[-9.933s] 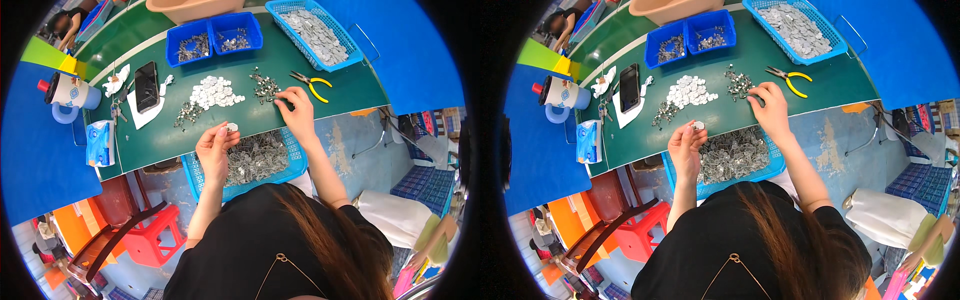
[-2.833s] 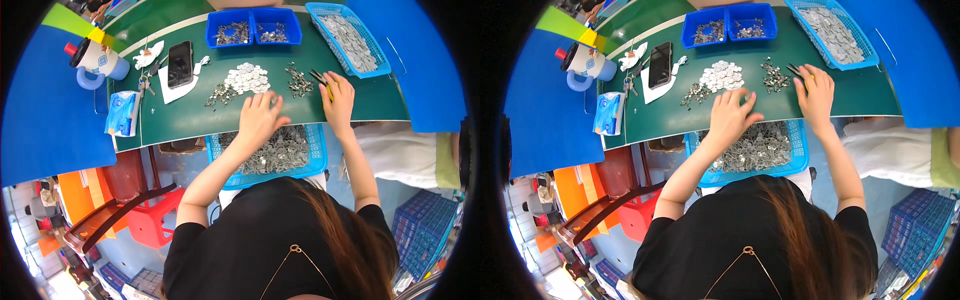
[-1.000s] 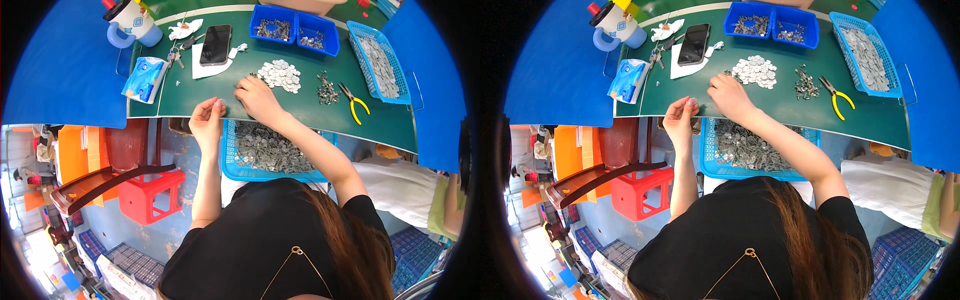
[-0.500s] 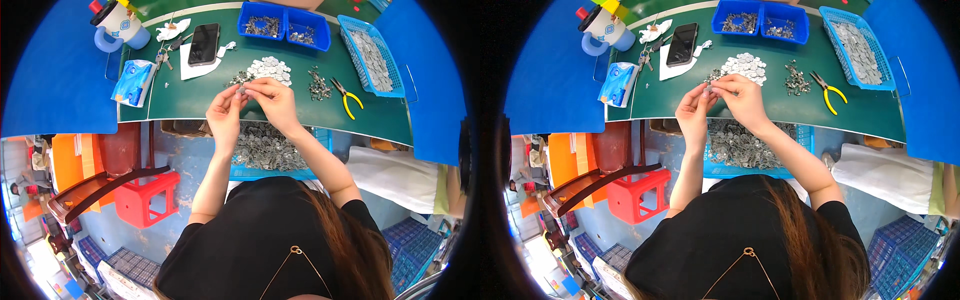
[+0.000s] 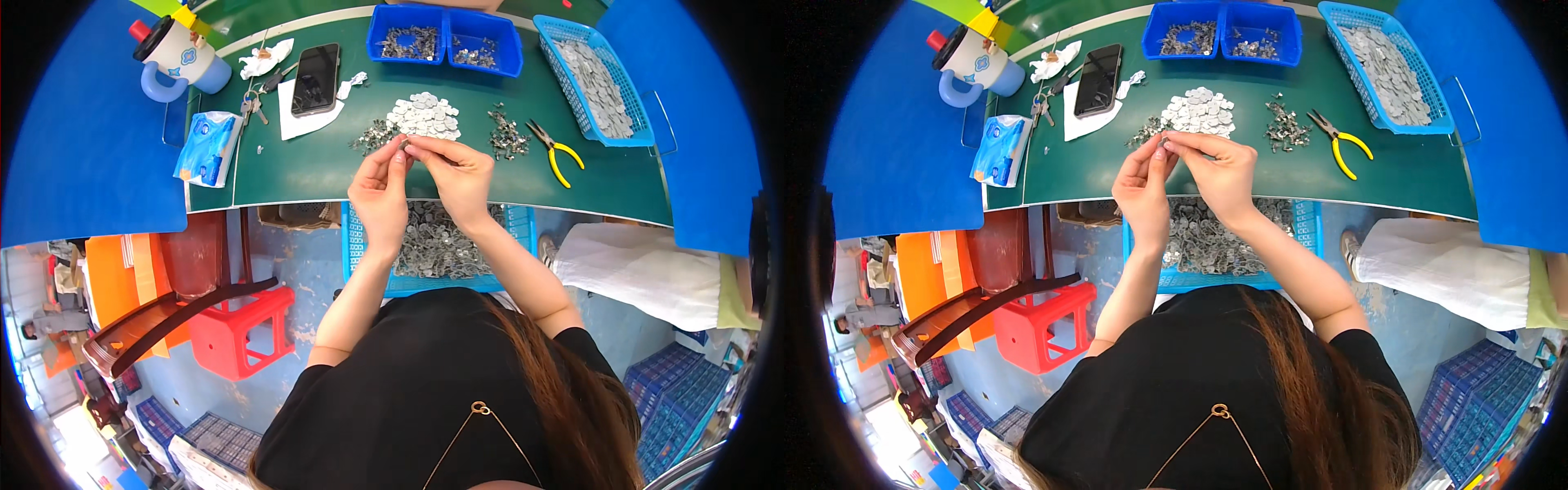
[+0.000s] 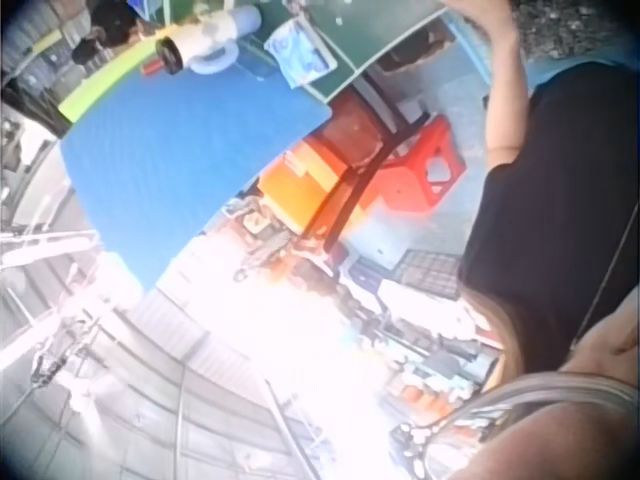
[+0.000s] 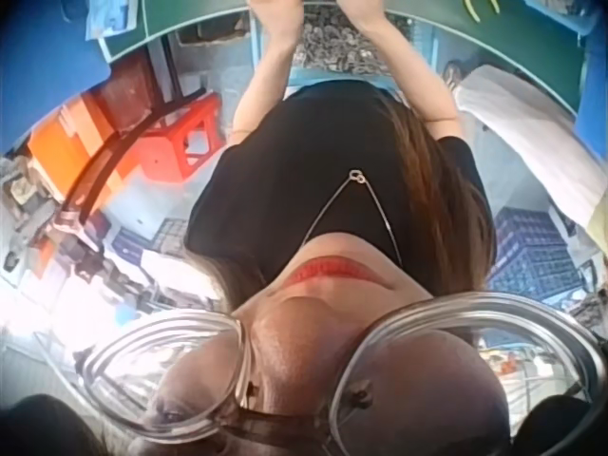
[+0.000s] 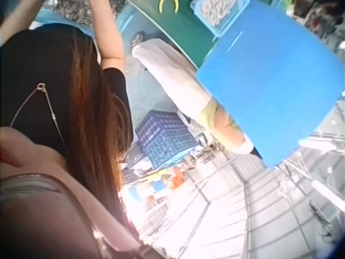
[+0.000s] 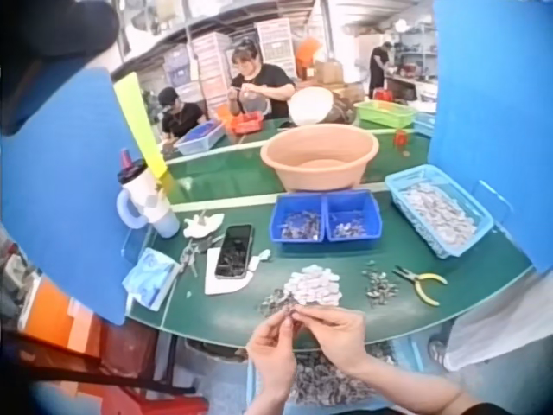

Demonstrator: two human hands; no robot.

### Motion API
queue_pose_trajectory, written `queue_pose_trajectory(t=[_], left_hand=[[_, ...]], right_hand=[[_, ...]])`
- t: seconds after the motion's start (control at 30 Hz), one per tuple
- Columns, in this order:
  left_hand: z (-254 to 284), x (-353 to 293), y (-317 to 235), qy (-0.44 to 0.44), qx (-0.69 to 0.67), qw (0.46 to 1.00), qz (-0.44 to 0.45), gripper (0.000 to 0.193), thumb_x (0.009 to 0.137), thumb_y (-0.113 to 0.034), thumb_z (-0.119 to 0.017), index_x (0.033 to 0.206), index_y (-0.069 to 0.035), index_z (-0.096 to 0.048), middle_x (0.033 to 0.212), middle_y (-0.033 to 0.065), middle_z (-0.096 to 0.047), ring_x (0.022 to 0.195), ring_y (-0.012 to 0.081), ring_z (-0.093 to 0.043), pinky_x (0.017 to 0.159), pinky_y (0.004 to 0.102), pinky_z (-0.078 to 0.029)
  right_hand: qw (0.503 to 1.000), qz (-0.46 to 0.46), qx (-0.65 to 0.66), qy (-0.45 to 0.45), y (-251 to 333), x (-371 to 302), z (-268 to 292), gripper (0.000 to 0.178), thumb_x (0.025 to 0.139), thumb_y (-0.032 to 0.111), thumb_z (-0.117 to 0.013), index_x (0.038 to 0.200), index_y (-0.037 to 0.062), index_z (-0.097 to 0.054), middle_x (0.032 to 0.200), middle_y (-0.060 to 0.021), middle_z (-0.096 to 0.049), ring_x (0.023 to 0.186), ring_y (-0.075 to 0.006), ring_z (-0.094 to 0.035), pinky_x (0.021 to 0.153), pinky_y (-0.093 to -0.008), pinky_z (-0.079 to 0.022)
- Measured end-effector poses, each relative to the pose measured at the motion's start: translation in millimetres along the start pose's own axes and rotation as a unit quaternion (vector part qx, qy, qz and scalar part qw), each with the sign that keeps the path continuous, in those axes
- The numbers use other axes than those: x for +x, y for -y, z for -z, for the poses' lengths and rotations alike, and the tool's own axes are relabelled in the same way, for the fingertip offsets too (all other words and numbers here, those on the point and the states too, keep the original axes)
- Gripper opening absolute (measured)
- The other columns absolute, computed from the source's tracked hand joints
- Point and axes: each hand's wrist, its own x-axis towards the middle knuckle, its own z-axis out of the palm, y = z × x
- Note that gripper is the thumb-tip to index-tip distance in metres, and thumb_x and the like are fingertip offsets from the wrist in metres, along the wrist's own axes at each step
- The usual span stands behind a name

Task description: Assemble small electronic components by attaching metal clips to grey base pieces using needle-nose pliers.

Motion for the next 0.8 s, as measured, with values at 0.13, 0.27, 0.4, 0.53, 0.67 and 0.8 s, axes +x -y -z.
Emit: queue_pose_trajectory(t=[0.13, 0.27, 0.4, 0.53, 0.67, 0.8], left_hand=[[-5.6, -3.6, 2.6, 0.003, 0.015, 1.0, -0.01, 0.024, 0.093, -0.003, -0.054, 0.115, 0.005, -0.058, 0.111, 0.0116, -0.063, 0.1, 0.0138, -0.06, 0.09, 0.0262, -0.049], [-7.6, -4.0, 3.1, 0.026, 0.016, 0.999, -0.018, 0.025, 0.093, -0.003, -0.054, 0.116, 0.004, -0.058, 0.113, 0.0112, -0.062, 0.101, 0.0125, -0.059, 0.091, 0.0247, -0.046], [-8.8, -6.4, 3.1, 0.038, 0.015, 0.999, -0.026, 0.026, 0.093, -0.001, -0.053, 0.118, 0.004, -0.057, 0.115, 0.0113, -0.062, 0.105, 0.0126, -0.058, 0.093, 0.0255, -0.045], [-8.0, -10.4, 2.7, 0.047, 0.013, 0.999, -0.017, 0.028, 0.093, 0.0, -0.051, 0.12, 0.005, -0.055, 0.117, 0.0122, -0.06, 0.107, 0.0149, -0.057, 0.094, 0.0276, -0.046], [-9.2, -11.8, -0.6, 0.062, -0.032, 0.997, -0.021, 0.029, 0.094, -0.005, -0.05, 0.122, 0.005, -0.053, 0.117, 0.0149, -0.059, 0.106, 0.0193, -0.058, 0.093, 0.032, -0.049], [-10.6, -11.3, -0.2, 0.061, -0.023, 0.998, -0.021, 0.03, 0.094, -0.006, -0.051, 0.122, 0.005, -0.053, 0.117, 0.0167, -0.059, 0.104, 0.0208, -0.06, 0.091, 0.0338, -0.051]], right_hand=[[1.0, 0.003, 0.006, -0.025, 4.1, -2.1, 1.3, 0.018, 0.08, -0.007, -0.064, 0.096, -0.003, -0.07, 0.094, -0.0121, -0.07, 0.084, -0.015, -0.066, 0.077, -0.0243, -0.053], [0.999, 0.001, 0.004, -0.049, 7.3, -3.7, 1.9, 0.017, 0.079, -0.007, -0.065, 0.095, -0.0027, -0.07, 0.092, -0.0116, -0.07, 0.083, -0.0142, -0.065, 0.075, -0.0237, -0.052], [0.999, -0.003, 0.009, -0.052, 8.8, -3.3, 3.1, 0.016, 0.078, -0.007, -0.066, 0.093, -0.0021, -0.071, 0.091, -0.0108, -0.069, 0.082, -0.0144, -0.065, 0.074, -0.0232, -0.052], [0.998, 0.036, -0.008, -0.044, 10.1, -2.8, 5.3, 0.017, 0.078, -0.005, -0.068, 0.094, 0.0, -0.071, 0.09, -0.0085, -0.066, 0.081, -0.0141, -0.063, 0.072, -0.0226, -0.051], [0.99, 0.11, -0.084, -0.027, 7.7, -6.1, 9.3, 0.022, 0.077, -0.005, -0.068, 0.098, 0.0019, -0.071, 0.09, -0.0067, -0.063, 0.083, -0.0125, -0.06, 0.069, -0.022, -0.049], [0.988, 0.131, -0.076, -0.021, 9.9, -6.7, 11.1, 0.023, 0.078, -0.006, -0.067, 0.099, 0.0025, -0.071, 0.09, -0.0064, -0.062, 0.084, -0.0122, -0.059, 0.068, -0.0216, -0.048]])
